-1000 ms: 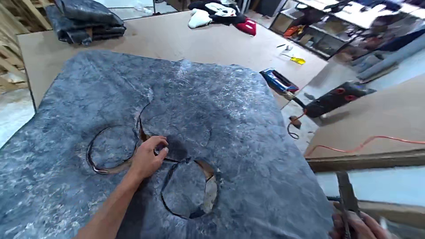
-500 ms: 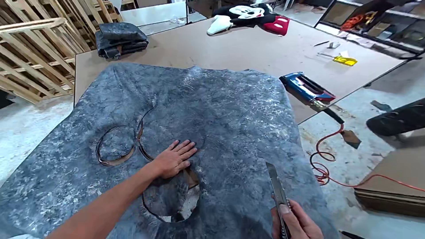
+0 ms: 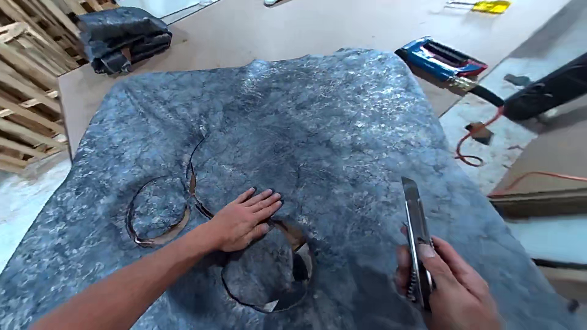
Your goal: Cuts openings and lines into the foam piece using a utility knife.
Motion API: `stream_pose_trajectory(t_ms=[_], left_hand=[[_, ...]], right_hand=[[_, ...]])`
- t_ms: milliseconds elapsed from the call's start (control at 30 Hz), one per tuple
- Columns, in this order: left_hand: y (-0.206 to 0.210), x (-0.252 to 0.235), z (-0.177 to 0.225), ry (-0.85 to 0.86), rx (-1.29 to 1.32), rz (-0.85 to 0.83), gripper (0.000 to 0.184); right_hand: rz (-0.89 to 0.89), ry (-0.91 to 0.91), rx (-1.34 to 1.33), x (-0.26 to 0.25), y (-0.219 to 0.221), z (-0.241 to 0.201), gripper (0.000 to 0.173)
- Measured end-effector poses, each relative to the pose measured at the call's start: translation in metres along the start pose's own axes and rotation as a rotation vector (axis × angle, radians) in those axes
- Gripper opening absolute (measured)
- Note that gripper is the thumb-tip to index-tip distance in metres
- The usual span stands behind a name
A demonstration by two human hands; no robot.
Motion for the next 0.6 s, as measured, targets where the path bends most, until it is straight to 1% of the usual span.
stream_pose_trajectory(t_ms=[67, 133, 200, 233, 300, 400, 467, 600], left_hand=[[-0.008, 0.002, -0.005, 0.043, -0.019, -0.034, 0.059], [-0.021, 0.000, -0.005, 0.071, -0.018, -0.045, 0.051], [-0.040, -0.006, -0.006, 0.136, 0.000, 0.050, 0.037], [-0.049, -0.011, -0.010, 0.163, 0.003, 0.088, 0.034], [-0.062, -0.025, -0.018, 0.216, 0.011, 0.158, 0.032], [-0.070, -0.047, -0.030, 0.277, -0.005, 0.221, 0.034], [-0.063, -0.056, -0.036, 0.302, -0.005, 0.184, 0.037], [-0.049, -0.070, -0.049, 0.415, -0.084, 0.116, 0.049]], right_hand=[[0.046, 0.072, -0.029, 0.029, 0.032, -0.013, 0.038], [0.092, 0.153, -0.006, 0.054, 0.066, -0.026, 0.037], [0.137, 0.148, 0.054, 0.063, 0.095, -0.038, 0.038], [0.146, 0.128, 0.092, 0.063, 0.107, -0.045, 0.037], [0.129, 0.119, 0.185, 0.056, 0.123, -0.055, 0.034], [0.054, 0.124, 0.351, 0.028, 0.135, -0.063, 0.046], [0.025, 0.103, 0.473, 0.007, 0.141, -0.061, 0.052], [0.018, 0.121, 0.807, -0.035, 0.152, -0.061, 0.056]])
Point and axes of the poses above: each hand's wrist, its own x-axis away from the middle knuckle, its own y-axis out of the palm, z = x × y, the point moved 6 cm from there along -x, towards the middle knuckle, and after that the axes turned 14 degrees about x, right-handed, at the moved point
